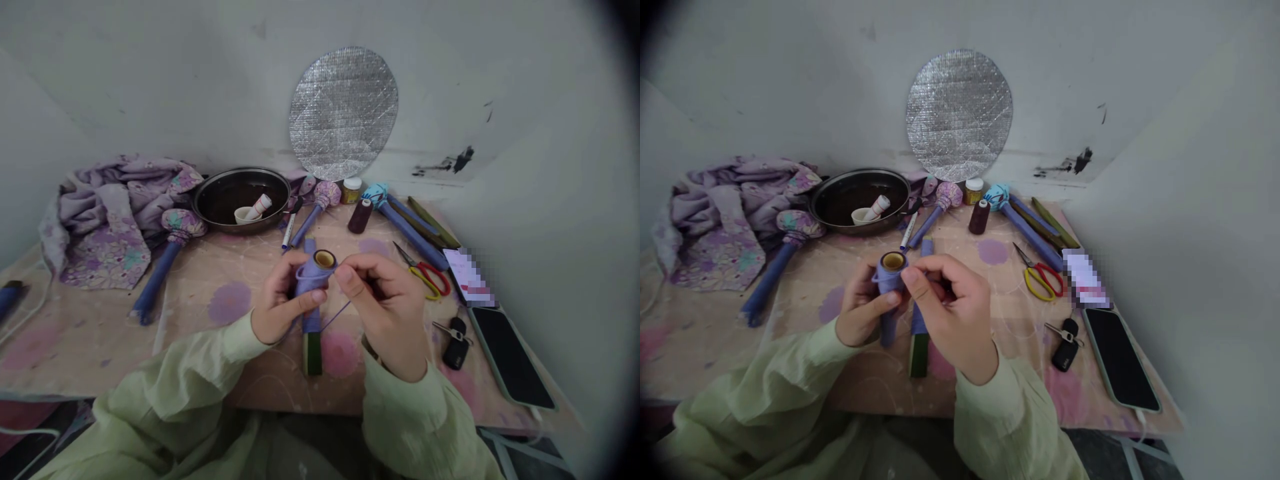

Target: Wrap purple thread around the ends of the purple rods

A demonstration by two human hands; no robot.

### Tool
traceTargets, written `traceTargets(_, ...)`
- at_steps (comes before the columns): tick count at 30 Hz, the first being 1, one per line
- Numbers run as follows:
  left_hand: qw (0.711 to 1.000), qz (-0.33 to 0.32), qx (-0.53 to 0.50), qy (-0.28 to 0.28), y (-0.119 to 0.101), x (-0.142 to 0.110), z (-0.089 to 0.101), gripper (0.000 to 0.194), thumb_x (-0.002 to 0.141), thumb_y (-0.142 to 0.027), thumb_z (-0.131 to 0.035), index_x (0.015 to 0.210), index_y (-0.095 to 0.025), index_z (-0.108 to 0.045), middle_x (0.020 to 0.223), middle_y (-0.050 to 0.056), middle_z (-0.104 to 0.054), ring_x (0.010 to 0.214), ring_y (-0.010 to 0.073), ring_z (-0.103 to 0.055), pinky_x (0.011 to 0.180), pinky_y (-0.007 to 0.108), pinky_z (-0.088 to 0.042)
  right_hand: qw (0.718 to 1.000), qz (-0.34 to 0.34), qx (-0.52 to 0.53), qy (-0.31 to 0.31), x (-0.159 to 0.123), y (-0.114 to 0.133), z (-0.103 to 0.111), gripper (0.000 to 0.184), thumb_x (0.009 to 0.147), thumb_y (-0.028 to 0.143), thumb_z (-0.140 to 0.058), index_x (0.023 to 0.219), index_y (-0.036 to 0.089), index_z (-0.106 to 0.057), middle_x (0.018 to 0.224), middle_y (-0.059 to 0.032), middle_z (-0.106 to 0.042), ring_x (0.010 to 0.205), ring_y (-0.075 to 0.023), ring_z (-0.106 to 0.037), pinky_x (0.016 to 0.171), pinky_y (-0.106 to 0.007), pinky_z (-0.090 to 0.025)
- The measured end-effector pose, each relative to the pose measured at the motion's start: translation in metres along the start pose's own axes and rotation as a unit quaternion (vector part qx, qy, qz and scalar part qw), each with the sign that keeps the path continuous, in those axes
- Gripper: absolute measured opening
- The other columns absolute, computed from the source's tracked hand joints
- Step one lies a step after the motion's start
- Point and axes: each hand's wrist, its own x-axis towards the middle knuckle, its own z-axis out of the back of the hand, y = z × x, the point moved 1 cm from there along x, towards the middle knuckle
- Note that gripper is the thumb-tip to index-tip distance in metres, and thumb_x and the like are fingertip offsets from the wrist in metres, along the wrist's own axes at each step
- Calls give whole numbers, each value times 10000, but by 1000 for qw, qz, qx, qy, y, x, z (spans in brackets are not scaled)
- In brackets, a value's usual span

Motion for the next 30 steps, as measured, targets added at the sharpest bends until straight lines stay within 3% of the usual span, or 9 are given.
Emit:
traceTargets(7, 985, 147, -87, -9, -19, 7, -7, 225, 769, -305, -674, 953, -192, -612, 724, -15, -594, 452, 62, -533, 401, 164, -432, 1000, -8, 14, -4, 4, 2, 3, 100, 816, 233, -610, 731, 182, -612, 567, 40, -537, 497, -69, -457, 428, -187, -372)
traceTargets(14, 954, 250, -164, 6, -15, 10, -4, 215, 796, -334, -640, 821, -121, -630, 722, 20, -614, 434, 44, -499, 350, 136, -393, 999, -27, 30, -10, 11, -16, 5, 118, 818, 233, -613, 710, 186, -605, 572, 37, -545, 499, -70, -471, 446, -188, -390)
traceTargets(19, 942, 279, -187, -6, -2, 7, 1, 223, 840, -325, -580, 958, -137, -572, 694, 31, -621, 507, 93, -553, 326, 125, -387, 996, -83, 26, 4, 12, -37, 6, 153, 810, 278, -618, 704, 168, -609, 566, 38, -529, 497, -62, -445, 449, -184, -370)
traceTargets(27, 947, 258, -190, -17, 13, 3, 11, 459, 907, -286, -484, 1319, -275, -283, 723, 11, -632, 540, 119, -607, 348, 120, -392, 991, -129, 41, 16, 8, -61, 4, 189, 805, 322, -611, 702, 165, -593, 541, 44, -498, 481, -66, -432, 451, -195, -362)
traceTargets(30, 951, 239, -197, -8, 19, -2, 13, 393, 917, -288, -468, 1286, -316, -333, 742, 8, -636, 497, 101, -585, 344, 114, -375, 988, -144, 47, 21, 5, -69, 1, 200, 799, 336, -612, 697, 165, -590, 531, 46, -490, 475, -66, -429, 448, -195, -360)
